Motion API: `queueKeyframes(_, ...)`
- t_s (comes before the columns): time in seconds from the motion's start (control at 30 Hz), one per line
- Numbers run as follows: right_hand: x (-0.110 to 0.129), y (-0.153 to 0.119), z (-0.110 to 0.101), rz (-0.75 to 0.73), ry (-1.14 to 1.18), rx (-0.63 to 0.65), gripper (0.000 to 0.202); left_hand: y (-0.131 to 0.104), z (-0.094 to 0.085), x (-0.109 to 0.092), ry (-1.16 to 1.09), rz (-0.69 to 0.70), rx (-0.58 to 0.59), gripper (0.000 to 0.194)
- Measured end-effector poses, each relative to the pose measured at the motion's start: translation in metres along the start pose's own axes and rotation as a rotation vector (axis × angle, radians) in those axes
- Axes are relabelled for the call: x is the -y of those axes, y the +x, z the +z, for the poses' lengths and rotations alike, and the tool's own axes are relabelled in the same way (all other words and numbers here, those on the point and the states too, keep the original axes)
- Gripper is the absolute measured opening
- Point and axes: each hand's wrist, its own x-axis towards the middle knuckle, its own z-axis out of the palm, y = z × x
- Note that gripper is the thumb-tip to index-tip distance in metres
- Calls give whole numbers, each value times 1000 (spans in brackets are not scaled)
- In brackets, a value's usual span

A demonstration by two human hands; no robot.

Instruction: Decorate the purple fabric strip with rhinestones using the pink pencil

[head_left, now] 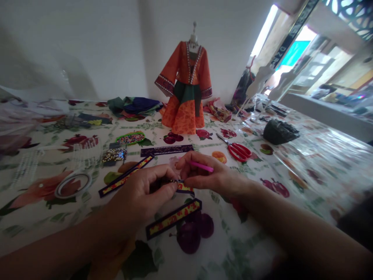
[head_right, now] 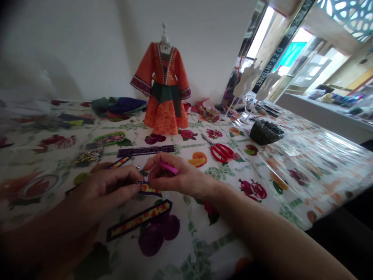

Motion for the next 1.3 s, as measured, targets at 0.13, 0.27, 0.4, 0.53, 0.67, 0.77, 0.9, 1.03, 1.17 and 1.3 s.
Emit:
queueKeyframes(0.13,0,0,0,12,9,-4,28,-2,1,-1,3,-25,4,22)
queueKeyframes(0.27,-2,1,-1,17,16,-11,28,-4,1,-3,-49,-71,13,23)
queueKeyframes(0.4,-2,1,-1,17,22,1,30,-2,1,2,-68,-31,8,22)
queueKeyframes(0.53,-3,0,-2,3,53,6,29,-1,1,2,-72,-23,-7,20)
queueKeyframes(0.67,-3,0,-3,-34,55,10,25,-2,2,-5,-52,-44,-25,21)
queueKeyframes(0.77,-3,0,-4,-63,52,19,24,0,2,-6,-37,33,-24,19)
queueKeyframes(0.9,-1,0,-3,-65,58,29,25,0,0,-4,-12,72,-45,18)
queueKeyframes(1.03,-2,1,-2,-59,104,16,25,-5,-1,-5,-2,59,-85,20)
queueKeyframes(1.17,-5,1,-1,-51,108,3,28,-6,0,-3,14,89,-87,17)
queueKeyframes(1.3,-6,0,0,-51,87,-18,25,-5,1,-2,56,91,-68,18)
